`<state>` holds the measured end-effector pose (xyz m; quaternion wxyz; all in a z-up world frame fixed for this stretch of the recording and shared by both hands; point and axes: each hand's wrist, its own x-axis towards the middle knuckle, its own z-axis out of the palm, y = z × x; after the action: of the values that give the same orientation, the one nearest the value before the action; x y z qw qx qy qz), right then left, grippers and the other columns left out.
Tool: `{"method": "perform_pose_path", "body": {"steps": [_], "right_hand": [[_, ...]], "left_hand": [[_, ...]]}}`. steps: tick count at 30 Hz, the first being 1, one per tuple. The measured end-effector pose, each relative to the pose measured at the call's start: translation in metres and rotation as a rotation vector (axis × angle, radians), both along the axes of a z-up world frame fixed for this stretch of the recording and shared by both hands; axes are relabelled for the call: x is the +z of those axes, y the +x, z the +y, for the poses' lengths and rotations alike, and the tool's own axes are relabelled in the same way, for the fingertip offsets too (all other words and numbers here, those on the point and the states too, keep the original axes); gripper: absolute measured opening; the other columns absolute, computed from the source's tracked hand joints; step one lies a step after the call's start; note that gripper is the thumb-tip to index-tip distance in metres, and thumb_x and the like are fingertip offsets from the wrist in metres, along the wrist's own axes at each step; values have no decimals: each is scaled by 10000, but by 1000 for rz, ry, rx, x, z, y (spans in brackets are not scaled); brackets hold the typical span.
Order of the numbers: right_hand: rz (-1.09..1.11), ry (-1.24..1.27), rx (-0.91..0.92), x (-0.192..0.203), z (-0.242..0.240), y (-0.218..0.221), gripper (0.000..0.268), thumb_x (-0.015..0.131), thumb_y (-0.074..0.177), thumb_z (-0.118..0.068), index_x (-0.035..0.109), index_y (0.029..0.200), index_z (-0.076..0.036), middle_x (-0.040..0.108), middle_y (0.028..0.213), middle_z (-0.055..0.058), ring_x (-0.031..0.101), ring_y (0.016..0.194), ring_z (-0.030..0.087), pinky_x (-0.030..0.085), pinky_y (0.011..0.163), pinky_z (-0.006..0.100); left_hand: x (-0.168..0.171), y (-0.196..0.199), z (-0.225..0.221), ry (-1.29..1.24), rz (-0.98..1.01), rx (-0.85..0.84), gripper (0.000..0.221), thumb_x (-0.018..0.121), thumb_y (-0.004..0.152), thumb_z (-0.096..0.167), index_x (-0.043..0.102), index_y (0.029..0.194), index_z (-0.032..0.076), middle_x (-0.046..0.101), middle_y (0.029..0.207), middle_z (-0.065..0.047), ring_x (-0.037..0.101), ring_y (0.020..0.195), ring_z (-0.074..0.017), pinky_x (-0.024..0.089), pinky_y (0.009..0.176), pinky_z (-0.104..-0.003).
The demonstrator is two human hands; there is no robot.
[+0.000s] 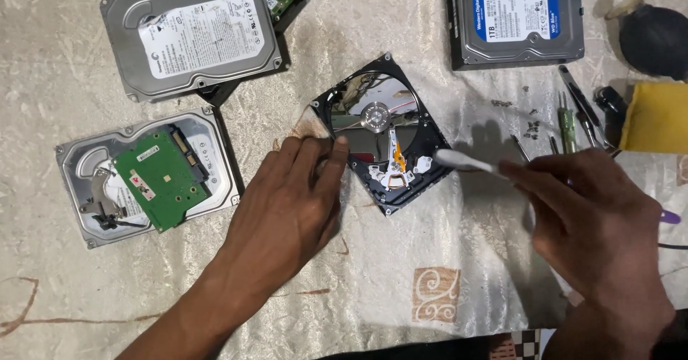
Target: Cleaning the internal platter of a hard drive with a toothbrush and removing the head assembly using a screwdriver.
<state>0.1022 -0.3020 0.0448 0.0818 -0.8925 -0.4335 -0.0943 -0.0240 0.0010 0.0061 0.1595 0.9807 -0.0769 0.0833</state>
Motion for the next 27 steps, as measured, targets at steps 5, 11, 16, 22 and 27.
{"method": "perform_pose_path", "body": {"steps": [5,11,16,22,27], "right_hand": [[210,-29,124,-6,-4,6,438,737,799,64,788,1169,-163,721,1054,85,666,791,185,561,549,317],[172,-6,95,-9,-7,18,323,850,839,-31,803,1138,-146,720,1023,73,643,708,148,515,502,281],[20,51,108,-10,19,23,324,849,903,96,836,1149,-115,738,1028,102,667,897,248,499,586,345],[168,-158,169,9,1,38,401,828,799,-94,779,1190,-169,727,1100,111,687,723,152,583,506,293],[417,-80,159,24,15,37,330,768,783,-78,804,1095,-180,752,1013,36,749,701,155,628,568,304]], "left_hand": [[0,1,-1,8,-26,7,553,642,909,148,529,1403,-73,562,1182,-217,549,1093,-405,502,861,-490],[-1,0,-3,8,-32,21,546,637,908,136,529,1399,-74,561,1182,-211,544,1148,-418,509,858,-506],[0,-2,-9,171,-31,27,530,578,917,135,545,1405,-69,595,1181,-195,557,1075,-361,494,853,-454],[2,-3,-13,377,-85,38,439,547,979,80,560,1390,-75,603,1154,-156,571,1037,-300,505,823,-391],[-1,-4,-15,360,-73,44,472,525,964,73,530,1410,-82,598,1139,-156,557,998,-300,500,819,-388]]}}
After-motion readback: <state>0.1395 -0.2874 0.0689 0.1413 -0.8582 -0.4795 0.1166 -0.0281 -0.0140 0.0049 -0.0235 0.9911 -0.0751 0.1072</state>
